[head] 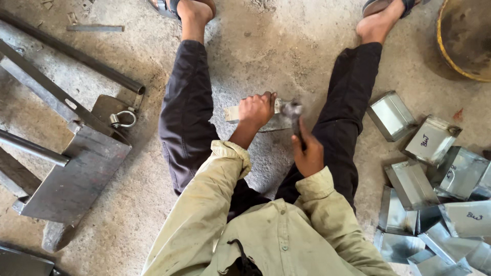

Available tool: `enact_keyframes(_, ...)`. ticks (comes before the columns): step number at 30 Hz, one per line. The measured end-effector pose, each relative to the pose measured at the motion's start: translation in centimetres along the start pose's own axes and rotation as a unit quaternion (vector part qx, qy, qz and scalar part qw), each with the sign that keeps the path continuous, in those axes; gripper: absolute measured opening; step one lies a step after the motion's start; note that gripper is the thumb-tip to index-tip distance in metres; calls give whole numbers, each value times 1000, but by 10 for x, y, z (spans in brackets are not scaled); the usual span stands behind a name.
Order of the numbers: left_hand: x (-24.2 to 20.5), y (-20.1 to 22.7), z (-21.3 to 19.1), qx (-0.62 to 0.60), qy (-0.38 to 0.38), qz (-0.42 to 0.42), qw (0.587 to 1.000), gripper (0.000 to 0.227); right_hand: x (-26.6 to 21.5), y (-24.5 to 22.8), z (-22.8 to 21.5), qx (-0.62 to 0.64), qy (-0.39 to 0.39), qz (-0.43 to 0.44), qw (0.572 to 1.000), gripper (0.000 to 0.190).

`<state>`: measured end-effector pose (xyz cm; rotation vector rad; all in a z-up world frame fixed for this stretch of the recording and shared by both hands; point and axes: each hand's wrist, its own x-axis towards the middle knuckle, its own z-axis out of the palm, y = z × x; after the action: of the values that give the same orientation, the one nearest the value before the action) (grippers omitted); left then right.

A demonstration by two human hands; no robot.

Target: The person sits on the floor and repeatedly hammers small rectangular metal boxes placed on a wooden block. They use a hammer in their right hand to strike the boxes, occasionally repositioning them with their left hand. Finished boxes are moved aside, and new ones are brought into the workspace.

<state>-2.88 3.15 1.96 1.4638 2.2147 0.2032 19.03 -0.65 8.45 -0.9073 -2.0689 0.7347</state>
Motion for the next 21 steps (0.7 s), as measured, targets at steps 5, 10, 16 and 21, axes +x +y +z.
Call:
enact_keyframes(5, -10, 1, -6, -57, 113, -12, 992, 57, -24, -3, 0, 35, -67, 292, 953, 57)
enact_keyframes(10, -3, -7, 20, -268, 163, -53, 948, 49, -32, -28, -13, 139, -60, 281, 948, 57)
enact_keyframes(16, 9, -31, 109, -483, 425, 95, 760, 54, -19, -70, -31, 290, 11, 201, 936, 54)
enact_keyframes(21, 19, -36, 133, -482, 450, 73, 748, 57, -16, -75, -33, 305, 133, -36, 942, 47)
